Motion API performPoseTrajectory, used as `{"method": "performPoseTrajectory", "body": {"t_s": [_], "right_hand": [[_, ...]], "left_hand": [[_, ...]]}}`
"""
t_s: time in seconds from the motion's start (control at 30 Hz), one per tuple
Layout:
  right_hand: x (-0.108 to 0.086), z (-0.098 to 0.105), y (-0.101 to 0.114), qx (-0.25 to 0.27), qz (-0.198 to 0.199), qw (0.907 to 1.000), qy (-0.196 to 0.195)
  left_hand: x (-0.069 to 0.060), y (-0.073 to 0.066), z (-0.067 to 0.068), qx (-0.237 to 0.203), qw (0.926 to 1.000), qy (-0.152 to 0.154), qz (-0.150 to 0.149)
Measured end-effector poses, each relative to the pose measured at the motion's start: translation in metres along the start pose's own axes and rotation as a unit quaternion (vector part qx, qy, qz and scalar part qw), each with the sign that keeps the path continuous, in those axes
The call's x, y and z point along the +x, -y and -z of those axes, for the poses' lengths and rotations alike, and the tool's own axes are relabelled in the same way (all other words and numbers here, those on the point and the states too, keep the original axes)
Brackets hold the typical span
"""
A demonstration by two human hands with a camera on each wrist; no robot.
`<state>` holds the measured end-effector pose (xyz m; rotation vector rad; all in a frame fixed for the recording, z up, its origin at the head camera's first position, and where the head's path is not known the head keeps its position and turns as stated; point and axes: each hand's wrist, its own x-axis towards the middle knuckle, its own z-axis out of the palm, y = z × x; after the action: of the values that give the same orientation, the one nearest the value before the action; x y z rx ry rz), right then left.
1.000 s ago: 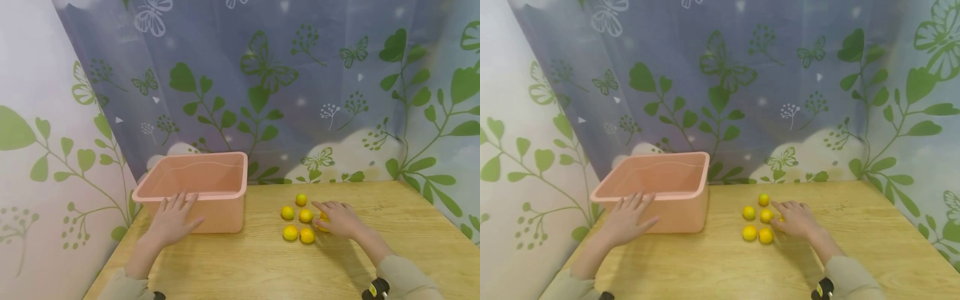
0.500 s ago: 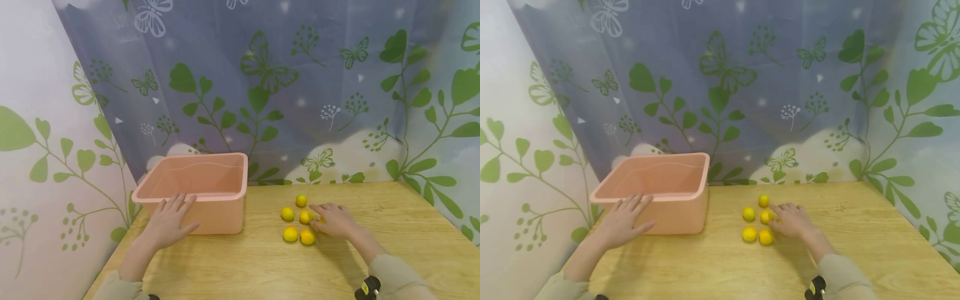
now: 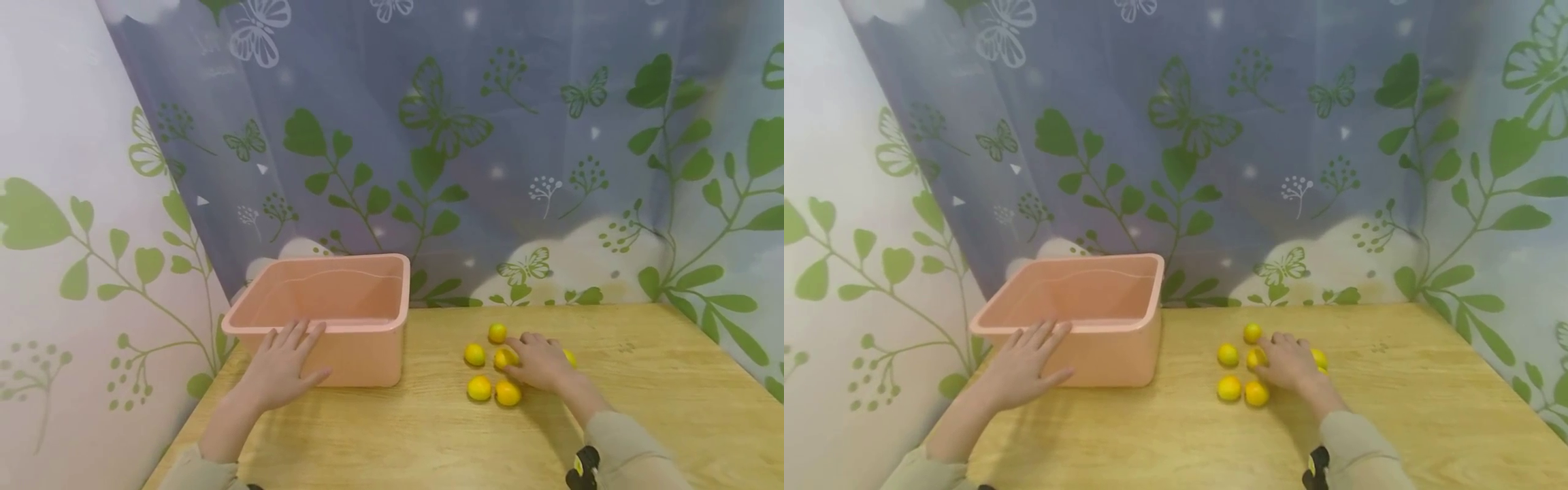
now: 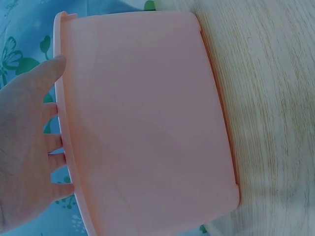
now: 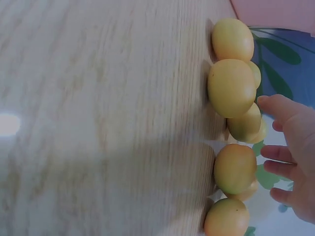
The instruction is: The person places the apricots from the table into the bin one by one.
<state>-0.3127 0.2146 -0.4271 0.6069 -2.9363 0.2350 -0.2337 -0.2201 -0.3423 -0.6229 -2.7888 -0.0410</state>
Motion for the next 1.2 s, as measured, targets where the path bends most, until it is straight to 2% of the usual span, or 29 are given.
{"method": "performPoseTrajectory", "body": {"t_s": [0.4, 0.6, 1.0, 1.2], "right_hand": [[0.014, 0.012, 0.008, -0.032, 0.017, 0.9965, 0.076], [0.016, 0.007, 0.007, -0.046, 0.012, 0.9959, 0.077], [0.015, -0.002, 0.000, -0.034, -0.005, 0.9966, 0.076], [0.017, 0.001, -0.002, -0.036, -0.001, 0.9967, 0.072]], "left_hand": [[-0.001, 0.001, -0.001, 0.002, 1.0000, -0.006, -0.002], [-0.002, 0.001, -0.002, 0.004, 1.0000, -0.003, -0.004], [-0.001, 0.001, -0.003, 0.010, 0.9999, -0.003, -0.004], [0.000, 0.001, -0.001, 0.010, 0.9999, -0.008, -0.008]]}}
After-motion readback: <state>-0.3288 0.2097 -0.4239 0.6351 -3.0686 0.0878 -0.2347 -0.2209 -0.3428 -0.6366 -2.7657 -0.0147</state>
